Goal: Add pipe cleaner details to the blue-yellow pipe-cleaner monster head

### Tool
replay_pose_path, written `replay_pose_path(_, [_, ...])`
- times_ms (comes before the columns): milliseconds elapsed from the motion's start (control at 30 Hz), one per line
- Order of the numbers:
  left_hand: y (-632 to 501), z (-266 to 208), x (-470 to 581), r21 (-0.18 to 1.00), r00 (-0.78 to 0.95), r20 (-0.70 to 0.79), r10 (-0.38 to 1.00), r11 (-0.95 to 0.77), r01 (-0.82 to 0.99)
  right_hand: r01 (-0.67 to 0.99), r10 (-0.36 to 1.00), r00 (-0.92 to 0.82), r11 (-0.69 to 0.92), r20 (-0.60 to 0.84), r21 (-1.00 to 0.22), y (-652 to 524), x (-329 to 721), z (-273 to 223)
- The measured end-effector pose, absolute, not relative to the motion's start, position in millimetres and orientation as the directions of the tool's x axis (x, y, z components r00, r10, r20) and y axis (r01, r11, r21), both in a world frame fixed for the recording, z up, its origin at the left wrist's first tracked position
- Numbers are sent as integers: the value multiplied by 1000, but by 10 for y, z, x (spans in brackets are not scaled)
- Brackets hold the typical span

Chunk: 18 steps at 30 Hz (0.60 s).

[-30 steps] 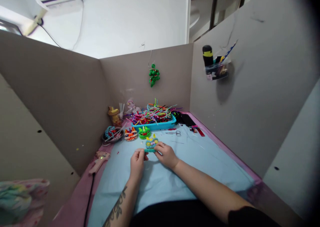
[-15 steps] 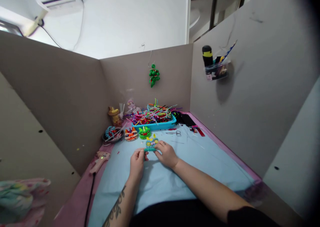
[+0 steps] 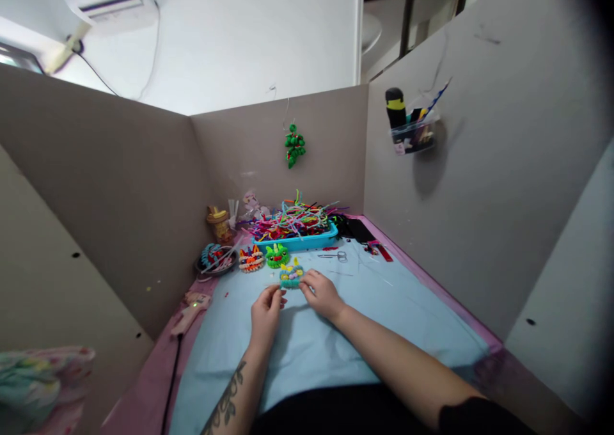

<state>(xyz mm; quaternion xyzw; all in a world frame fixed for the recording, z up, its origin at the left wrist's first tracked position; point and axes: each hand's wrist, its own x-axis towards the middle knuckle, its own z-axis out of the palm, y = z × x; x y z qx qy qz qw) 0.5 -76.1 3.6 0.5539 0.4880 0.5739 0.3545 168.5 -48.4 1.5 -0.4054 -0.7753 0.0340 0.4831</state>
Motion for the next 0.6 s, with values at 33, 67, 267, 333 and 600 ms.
replay_pose_path(33, [-757, 32, -1, 951, -141, 293, 946, -272, 147, 598, 655, -190, 668, 731, -443, -486, 1688, 22])
replay_pose_path(67, [-754, 33, -4, 950, -147, 292, 945, -270, 154, 603, 647, -174, 666, 742, -439, -488, 1690, 29])
replay_pose_path(267, [-779, 94, 16, 966, -191, 250, 949, -233, 109, 644, 634, -147, 644, 760, -413, -478, 1700, 30])
replay_pose_path(333, [-789, 110, 27, 972, -183, 230, 956, -217, 84, 659, 645, -158, 633, 747, -407, -474, 1702, 19])
replay_pose_path(600, [-774, 105, 23, 982, -224, 188, 956, -184, 40, 686, 616, -226, 651, 754, -326, -498, 1696, 23])
